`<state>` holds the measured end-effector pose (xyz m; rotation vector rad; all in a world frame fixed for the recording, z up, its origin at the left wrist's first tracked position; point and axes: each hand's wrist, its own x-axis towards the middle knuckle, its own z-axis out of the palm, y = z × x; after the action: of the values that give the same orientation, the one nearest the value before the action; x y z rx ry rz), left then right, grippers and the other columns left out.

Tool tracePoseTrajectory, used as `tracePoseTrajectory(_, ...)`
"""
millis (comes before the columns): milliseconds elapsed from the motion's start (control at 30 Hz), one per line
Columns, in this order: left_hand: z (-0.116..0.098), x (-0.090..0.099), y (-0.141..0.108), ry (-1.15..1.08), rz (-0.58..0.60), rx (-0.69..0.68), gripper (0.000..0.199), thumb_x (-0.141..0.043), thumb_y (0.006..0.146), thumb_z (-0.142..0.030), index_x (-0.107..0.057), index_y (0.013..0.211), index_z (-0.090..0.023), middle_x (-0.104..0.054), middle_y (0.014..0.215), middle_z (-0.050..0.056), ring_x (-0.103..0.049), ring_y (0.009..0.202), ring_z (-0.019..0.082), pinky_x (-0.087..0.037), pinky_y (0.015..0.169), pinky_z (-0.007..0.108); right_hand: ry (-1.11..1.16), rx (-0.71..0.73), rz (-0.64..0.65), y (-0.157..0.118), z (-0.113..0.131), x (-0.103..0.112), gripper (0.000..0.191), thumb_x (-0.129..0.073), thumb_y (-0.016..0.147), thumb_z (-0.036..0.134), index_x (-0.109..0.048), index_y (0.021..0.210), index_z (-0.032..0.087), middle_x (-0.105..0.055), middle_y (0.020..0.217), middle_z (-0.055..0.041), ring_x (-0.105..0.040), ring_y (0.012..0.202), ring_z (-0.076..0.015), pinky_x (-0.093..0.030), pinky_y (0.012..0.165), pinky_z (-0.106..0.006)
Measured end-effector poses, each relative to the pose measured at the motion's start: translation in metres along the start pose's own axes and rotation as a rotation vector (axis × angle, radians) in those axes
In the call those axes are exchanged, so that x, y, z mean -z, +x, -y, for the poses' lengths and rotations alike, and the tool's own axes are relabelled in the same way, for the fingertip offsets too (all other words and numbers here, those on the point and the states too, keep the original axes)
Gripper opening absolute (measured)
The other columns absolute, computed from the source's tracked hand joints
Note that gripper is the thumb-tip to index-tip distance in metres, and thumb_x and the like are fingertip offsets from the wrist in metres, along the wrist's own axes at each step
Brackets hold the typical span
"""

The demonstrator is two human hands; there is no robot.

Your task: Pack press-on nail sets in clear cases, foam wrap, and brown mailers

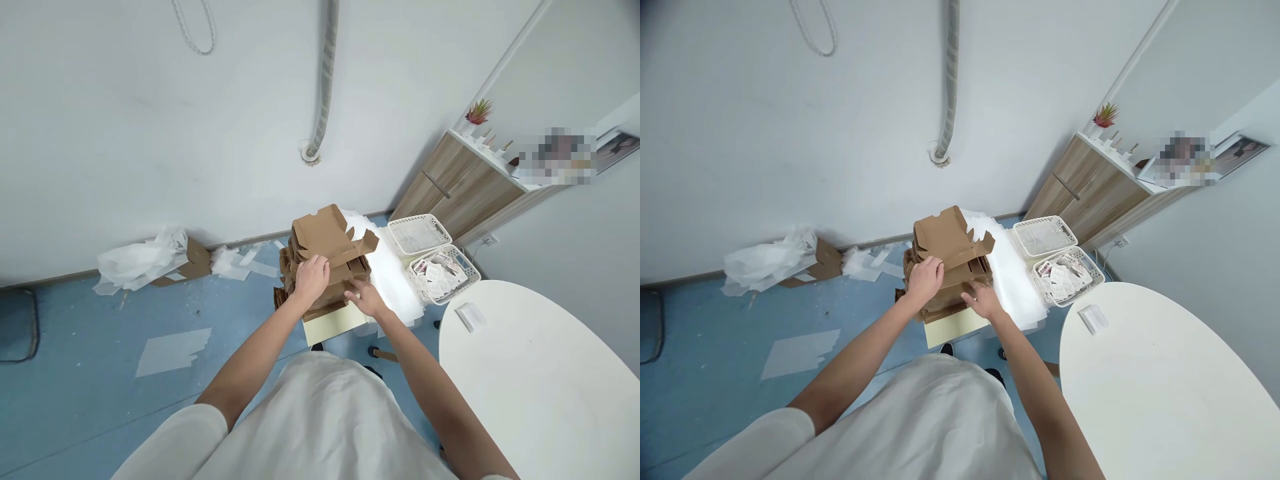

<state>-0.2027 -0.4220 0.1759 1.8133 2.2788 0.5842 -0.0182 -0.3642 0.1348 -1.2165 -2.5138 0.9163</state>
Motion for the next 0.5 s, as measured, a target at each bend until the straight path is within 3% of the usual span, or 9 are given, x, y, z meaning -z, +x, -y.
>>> tracePoseTrajectory(67, -0.004, 0.005, -0.005, -0.022, -0.03, -0.064, 0.031, -0.026, 0.089, -0.026, -0.056, 0.095, -0.018, -0.056, 0.094, 0.008, -0.051, 0.091, 0.019, -0.033, 0.085, 0.034, 0.328, -0.103, -0.146, 0.001, 0.002, 0.016, 0.061, -0.045, 0.077, 0.053, -0.037, 0.127, 0.019, -0.05, 0.124, -0.0128, -0.053, 0.104, -0.0229, -0.043, 0.084, -0.037)
tracePoseTrajectory(133, -0.008, 0.004, -0.014, -0.04, -0.036, -0.147, 0.031, -0.026, 0.089, -0.025, -0.056, 0.097, -0.019, -0.057, 0.095, 0.008, -0.051, 0.092, 0.018, -0.032, 0.086, 0.034, 0.627, -0.208, -0.294, 0.003, 0.005, 0.034, 0.062, -0.038, 0.079, 0.056, -0.03, 0.13, 0.022, -0.047, 0.126, -0.0118, -0.059, 0.095, -0.0206, -0.047, 0.076, -0.034)
tracePoseTrajectory(200, -0.013, -0.002, -0.022, -0.047, -0.026, -0.218, 0.032, -0.025, 0.09, -0.024, -0.056, 0.098, -0.019, -0.057, 0.096, 0.007, -0.05, 0.092, 0.018, -0.031, 0.086, 0.034, 0.816, -0.292, -0.314, 0.004, 0.006, 0.05, 0.056, -0.038, 0.079, 0.057, -0.036, 0.125, 0.026, -0.049, 0.123, -0.0094, -0.063, 0.083, -0.0176, -0.049, 0.07, -0.031)
tracePoseTrajectory(333, -0.022, -0.017, -0.036, -0.053, 0.039, -0.308, 0.034, -0.024, 0.089, -0.022, -0.056, 0.099, -0.02, -0.059, 0.094, 0.007, -0.05, 0.092, 0.018, -0.03, 0.087, 0.035, 0.888, -0.435, -0.33, 0.005, 0.003, 0.067, 0.045, -0.05, 0.073, 0.045, -0.049, 0.112, 0.022, -0.062, 0.095, -0.0054, -0.061, 0.061, -0.0128, -0.049, 0.061, -0.028)
tracePoseTrajectory(400, -0.028, -0.022, -0.04, -0.077, 0.077, -0.336, 0.033, -0.025, 0.089, -0.023, -0.057, 0.098, -0.02, -0.059, 0.093, 0.007, -0.05, 0.092, 0.019, -0.029, 0.088, 0.036, 0.849, -0.442, -0.374, 0.003, 0.0, 0.069, 0.043, -0.052, 0.071, 0.037, -0.052, 0.111, 0.021, -0.062, 0.082, -0.0023, -0.058, 0.056, -0.0103, -0.049, 0.057, -0.027)
tracePoseTrajectory(500, -0.037, -0.023, -0.042, -0.138, 0.092, -0.362, 0.03, -0.03, 0.088, -0.027, -0.057, 0.099, -0.021, -0.059, 0.097, 0.007, -0.049, 0.097, 0.02, -0.027, 0.092, 0.038, 0.845, -0.415, -0.474, -0.005, -0.005, 0.071, 0.042, -0.048, 0.071, 0.035, -0.053, 0.111, 0.022, -0.06, 0.078, -0.0001, -0.053, 0.054, -0.0082, -0.047, 0.05, -0.024)
